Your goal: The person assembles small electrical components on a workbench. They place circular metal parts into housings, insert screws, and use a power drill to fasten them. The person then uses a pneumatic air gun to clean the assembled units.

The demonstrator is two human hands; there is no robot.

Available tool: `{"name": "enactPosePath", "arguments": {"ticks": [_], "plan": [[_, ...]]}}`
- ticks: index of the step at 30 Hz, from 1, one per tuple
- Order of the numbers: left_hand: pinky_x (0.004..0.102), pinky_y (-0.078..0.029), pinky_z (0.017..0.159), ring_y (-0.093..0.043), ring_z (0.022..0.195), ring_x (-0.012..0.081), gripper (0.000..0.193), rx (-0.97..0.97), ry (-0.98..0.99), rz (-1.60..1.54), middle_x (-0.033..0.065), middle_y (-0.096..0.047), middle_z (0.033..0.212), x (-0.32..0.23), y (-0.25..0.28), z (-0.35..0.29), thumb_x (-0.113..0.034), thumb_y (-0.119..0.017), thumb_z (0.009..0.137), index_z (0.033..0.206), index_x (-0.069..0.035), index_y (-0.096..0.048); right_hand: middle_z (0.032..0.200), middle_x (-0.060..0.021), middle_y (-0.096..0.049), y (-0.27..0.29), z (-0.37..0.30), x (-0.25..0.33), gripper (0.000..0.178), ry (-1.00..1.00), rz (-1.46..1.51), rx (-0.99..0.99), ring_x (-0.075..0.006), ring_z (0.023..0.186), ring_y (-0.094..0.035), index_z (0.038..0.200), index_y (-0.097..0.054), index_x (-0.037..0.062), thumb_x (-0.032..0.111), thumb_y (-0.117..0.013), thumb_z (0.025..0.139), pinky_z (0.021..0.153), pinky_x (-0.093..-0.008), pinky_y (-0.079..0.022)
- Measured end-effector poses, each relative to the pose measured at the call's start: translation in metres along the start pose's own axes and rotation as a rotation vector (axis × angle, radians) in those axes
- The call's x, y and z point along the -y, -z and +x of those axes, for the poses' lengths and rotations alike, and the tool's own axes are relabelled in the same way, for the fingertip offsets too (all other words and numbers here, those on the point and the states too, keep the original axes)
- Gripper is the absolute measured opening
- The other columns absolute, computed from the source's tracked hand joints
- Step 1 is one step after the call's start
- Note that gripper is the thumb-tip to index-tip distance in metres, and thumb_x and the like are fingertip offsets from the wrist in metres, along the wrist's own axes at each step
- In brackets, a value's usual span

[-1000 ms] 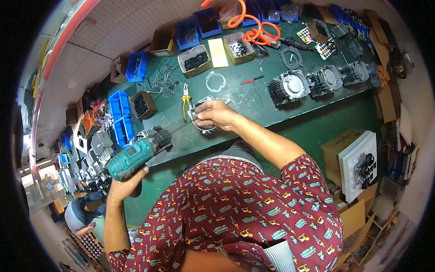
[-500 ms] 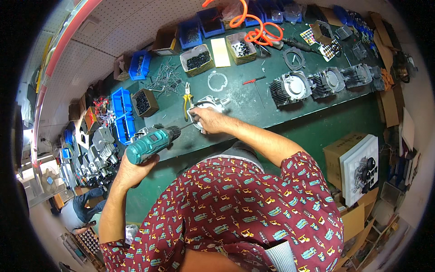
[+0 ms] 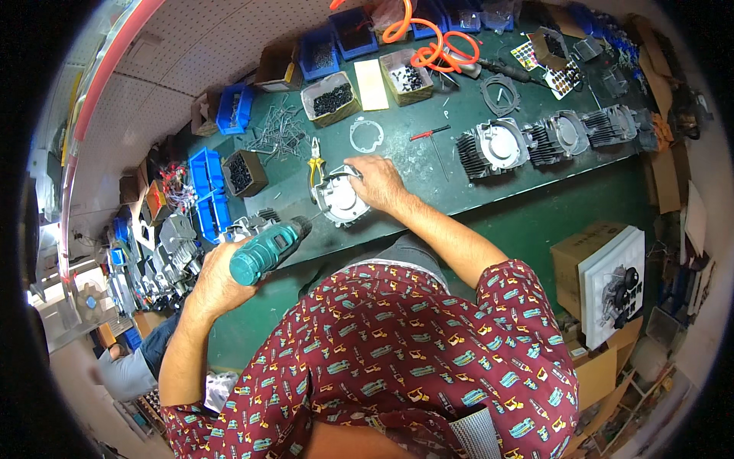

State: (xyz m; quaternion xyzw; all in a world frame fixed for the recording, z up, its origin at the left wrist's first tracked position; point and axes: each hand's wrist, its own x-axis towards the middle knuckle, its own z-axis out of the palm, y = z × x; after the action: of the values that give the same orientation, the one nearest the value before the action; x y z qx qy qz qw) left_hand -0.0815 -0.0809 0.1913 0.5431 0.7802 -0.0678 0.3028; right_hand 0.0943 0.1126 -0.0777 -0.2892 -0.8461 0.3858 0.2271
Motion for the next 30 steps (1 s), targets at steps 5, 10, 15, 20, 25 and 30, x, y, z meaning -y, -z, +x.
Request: {"name": "enactPosePath", "arguments": {"ticks": [5,10,15,20,25,30], "plan": [[0.0461,-0.054,0.08,-0.068,0.087,0.0394,0.031,0.035,0.014,-0.036,0.0192,-0.07,0.088,0.003,0.021,0.012,-0.009,-0.075,0.069,0.098,-0.005,-0.067,0.11,-0.0157,-0.069,-0.01,0.006,0.008,0.034,-0.01,0.076,-0.022,-0.0352,0.107,-0.061,0.113,-0.067,0.0058,0.019,-0.065,0.082,0.095,-0.0467,-0.045],[0.0465,-0.054,0.08,-0.068,0.088,0.0395,0.031,0.064,0.041,0.054,0.0195,-0.07,0.088,-0.009,0.018,0.014,-0.011,-0.077,0.068,0.097,-0.005,-0.067,0.107,-0.0147,-0.068,-0.01,0.001,0.004,0.032,-0.004,0.073,-0.023,-0.0355,0.104,-0.061,0.113,-0.068,0.0071,0.019,-0.064,0.083,0.091,-0.0471,-0.045],[0.0436,-0.055,0.077,-0.069,0.085,0.037,0.026,0.042,0.079,-0.113,0.0195,-0.07,0.087,-0.011,0.006,0.015,-0.017,-0.074,0.076,0.098,-0.004,-0.068,0.107,-0.0149,-0.068,-0.011,0.0,-0.002,0.034,0.025,0.061,-0.042,-0.0355,0.103,-0.06,0.115,-0.066,0.0075,0.02,-0.065,0.083,0.089,-0.0484,-0.044],[0.0417,-0.055,0.079,-0.069,0.089,0.0366,0.032,-0.161,-0.029,-0.464,0.0192,-0.071,0.093,-0.016,-0.006,0.007,-0.026,-0.074,0.08,0.104,-0.006,-0.069,0.118,-0.0177,-0.063,-0.016,-0.015,0.004,0.046,-0.023,0.044,-0.022,-0.0363,0.111,-0.055,0.127,-0.059,0.0051,0.021,-0.066,0.084,0.096,-0.0476,-0.041],[0.043,-0.055,0.074,-0.07,0.083,0.0375,0.031,-0.143,0.163,-0.438,0.02,-0.07,0.085,-0.023,-0.009,-0.01,-0.028,-0.076,0.08,0.099,-0.005,-0.069,0.13,-0.0197,-0.057,0.027,-0.004,0.022,0.047,-0.076,-0.058,0.115,-0.0378,0.124,-0.049,0.127,-0.06,0.0058,0.028,-0.068,0.086,0.103,-0.047,-0.038],[0.0336,-0.051,0.065,-0.062,0.068,0.0164,0.028,-0.296,0.215,-0.783,0.008,-0.068,0.077,-0.018,-0.033,-0.025,-0.021,-0.079,0.082,0.098,-0.001,-0.068,0.102,-0.0182,-0.067,0.03,0.11,-0.022,0.021,0.089,-0.054,0.026,-0.0382,0.099,-0.063,0.103,-0.069,0.0046,0.016,-0.064,0.086,0.087,-0.0473,-0.05]]}}
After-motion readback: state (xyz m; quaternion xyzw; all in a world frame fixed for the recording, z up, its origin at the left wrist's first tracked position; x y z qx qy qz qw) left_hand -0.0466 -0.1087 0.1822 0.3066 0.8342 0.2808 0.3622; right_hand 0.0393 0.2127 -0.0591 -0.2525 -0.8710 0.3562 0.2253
